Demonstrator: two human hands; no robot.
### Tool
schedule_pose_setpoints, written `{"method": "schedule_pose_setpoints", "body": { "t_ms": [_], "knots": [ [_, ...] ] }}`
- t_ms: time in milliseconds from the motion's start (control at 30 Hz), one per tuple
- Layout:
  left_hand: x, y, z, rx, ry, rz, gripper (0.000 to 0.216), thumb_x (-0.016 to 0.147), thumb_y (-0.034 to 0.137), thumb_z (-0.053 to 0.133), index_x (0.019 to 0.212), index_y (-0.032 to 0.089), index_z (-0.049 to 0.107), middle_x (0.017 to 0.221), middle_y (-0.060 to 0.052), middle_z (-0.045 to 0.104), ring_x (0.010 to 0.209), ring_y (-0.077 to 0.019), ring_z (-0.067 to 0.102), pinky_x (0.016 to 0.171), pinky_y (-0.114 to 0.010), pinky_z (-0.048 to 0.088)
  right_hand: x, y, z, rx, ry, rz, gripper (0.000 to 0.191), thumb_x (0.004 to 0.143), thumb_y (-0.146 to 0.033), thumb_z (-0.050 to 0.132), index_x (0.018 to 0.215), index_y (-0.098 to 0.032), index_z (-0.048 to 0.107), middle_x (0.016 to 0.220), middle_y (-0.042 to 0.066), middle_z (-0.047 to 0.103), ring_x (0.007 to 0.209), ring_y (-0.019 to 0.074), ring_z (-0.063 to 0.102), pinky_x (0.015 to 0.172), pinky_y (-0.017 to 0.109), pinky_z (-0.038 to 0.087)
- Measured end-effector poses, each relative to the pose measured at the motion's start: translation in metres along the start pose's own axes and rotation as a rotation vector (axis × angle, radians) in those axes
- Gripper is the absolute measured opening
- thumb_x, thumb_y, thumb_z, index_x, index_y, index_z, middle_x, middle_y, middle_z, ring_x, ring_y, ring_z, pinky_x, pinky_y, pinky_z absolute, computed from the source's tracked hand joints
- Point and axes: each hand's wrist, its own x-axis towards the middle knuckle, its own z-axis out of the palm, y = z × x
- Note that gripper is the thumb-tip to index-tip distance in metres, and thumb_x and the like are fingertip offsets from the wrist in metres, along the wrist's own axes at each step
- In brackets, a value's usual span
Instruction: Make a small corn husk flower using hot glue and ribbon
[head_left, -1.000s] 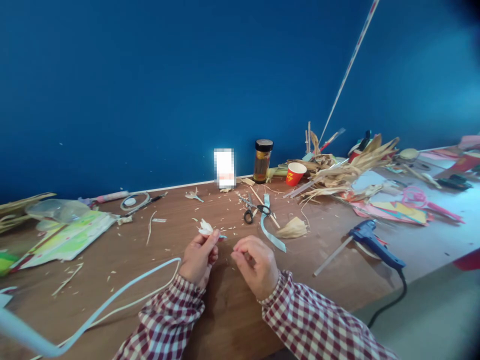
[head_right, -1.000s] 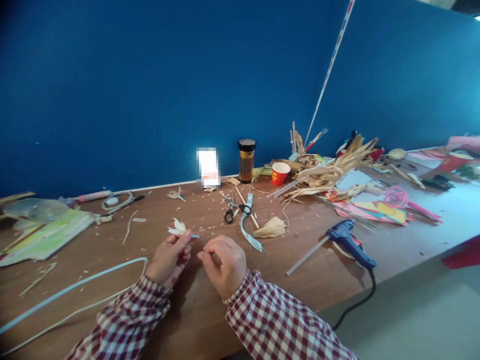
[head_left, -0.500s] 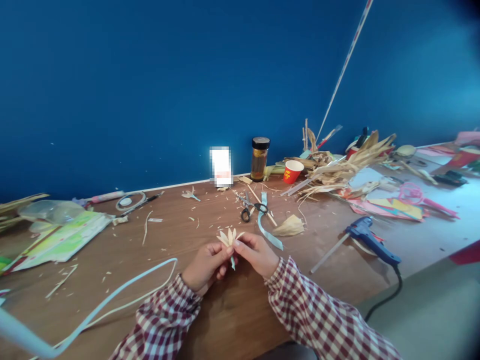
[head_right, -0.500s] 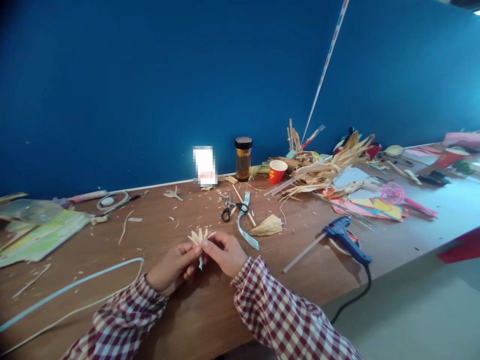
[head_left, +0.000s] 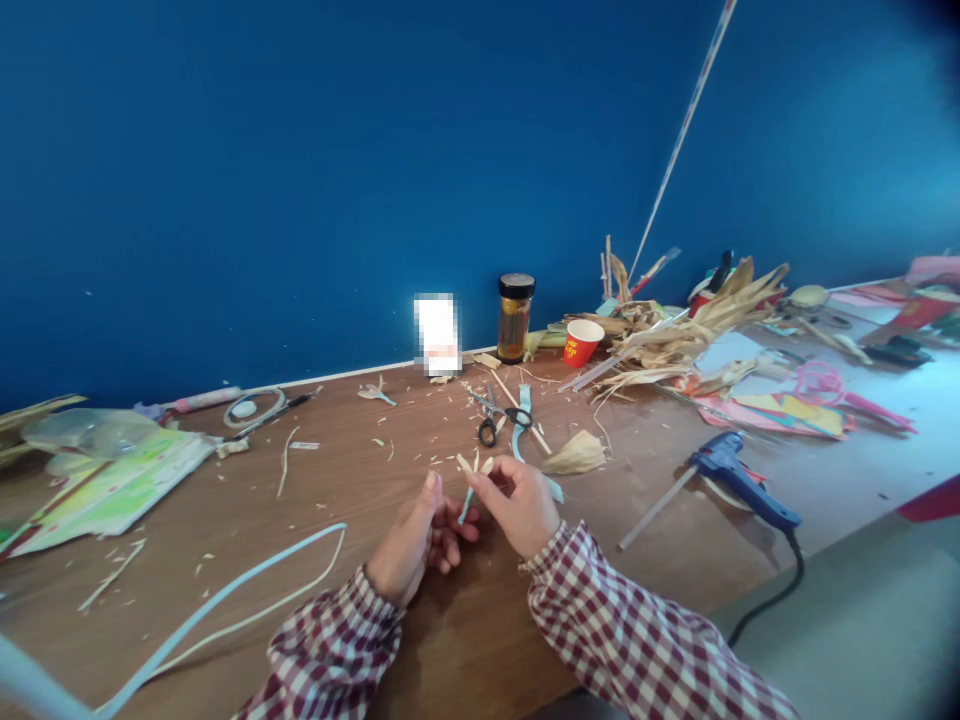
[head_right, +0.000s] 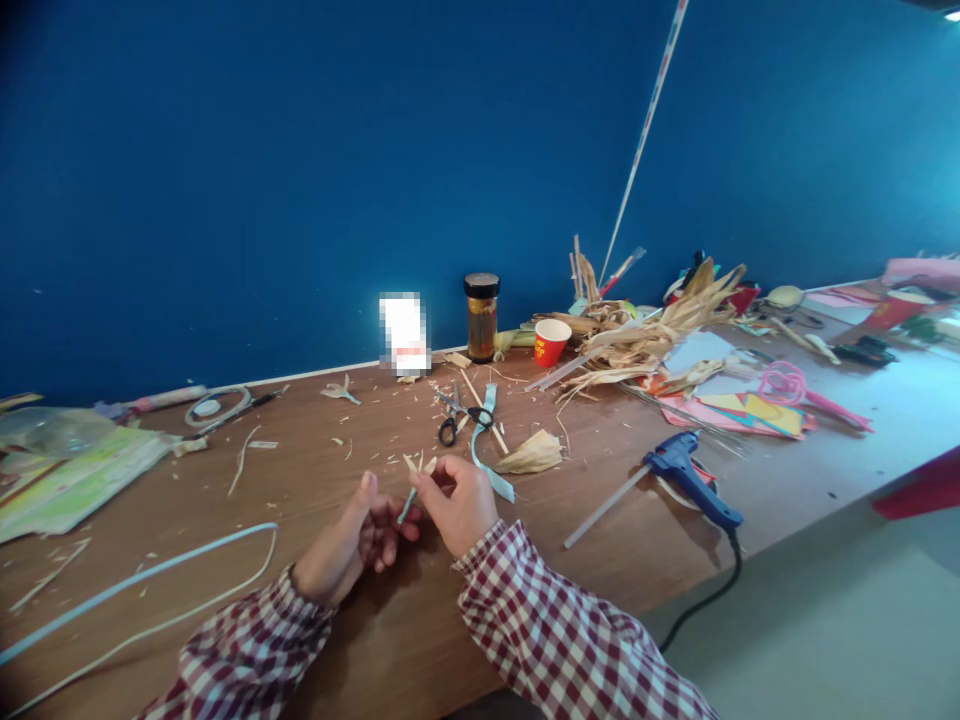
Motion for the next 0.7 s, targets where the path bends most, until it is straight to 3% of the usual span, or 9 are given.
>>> {"method": "schedule_pose_setpoints", "body": {
  "t_ms": [200,333,500,600,700],
  "knots": [
    [0.004,-0.004,0.001,0.261,0.114,0.150,0.033,0.062,0.046,0.065,0.058,0.014,0.061,0.049,-0.001,0.058,0.037,-0.0085,0.048,0.037,-0.018,0.036,-0.001,-0.005,0.001,-0.092,0.089,-0.021,0.022,0.074,-0.037,0.057,0.066,-0.017,0.056,0.060,0.000,0.059,0.053,0.0107,0.052,0.050,0.021,0.043],
    [0.003,-0.005,-0.001,0.373,0.193,0.273,0.029,0.067,0.044,0.061,0.060,0.016,0.064,0.044,-0.001,0.057,0.038,-0.0117,0.049,0.040,-0.020,0.037,0.001,0.002,0.005,0.128,-0.024,0.052,0.025,0.067,-0.035,0.065,0.082,-0.017,0.056,0.071,0.002,0.064,0.063,0.0141,0.059,0.058,0.025,0.048],
    [-0.001,-0.008,-0.002,0.523,0.231,0.434,0.024,0.072,0.039,0.058,0.064,0.018,0.066,0.047,-0.002,0.059,0.044,-0.0141,0.053,0.045,-0.022,0.038,0.001,0.009,0.002,0.134,-0.169,0.082,0.022,0.071,-0.038,0.061,0.069,-0.017,0.062,0.065,0.001,0.065,0.060,0.0134,0.057,0.058,0.025,0.046],
    [-0.001,-0.008,0.000,0.519,0.216,0.432,0.025,0.073,0.040,0.056,0.064,0.018,0.065,0.047,-0.002,0.058,0.044,-0.0138,0.053,0.046,-0.022,0.038,0.001,0.010,0.000,0.078,-0.131,0.070,0.021,0.072,-0.037,0.061,0.068,-0.017,0.064,0.061,-0.001,0.063,0.057,0.0124,0.055,0.055,0.024,0.043],
    [0.002,-0.008,0.001,0.393,0.154,0.307,0.029,0.072,0.042,0.057,0.060,0.017,0.061,0.041,0.000,0.054,0.038,-0.0114,0.049,0.041,-0.020,0.037,0.001,0.010,-0.001,0.089,-0.136,0.057,0.022,0.074,-0.036,0.059,0.066,-0.016,0.064,0.060,-0.001,0.063,0.056,0.0119,0.054,0.054,0.023,0.043]
  ]
}}
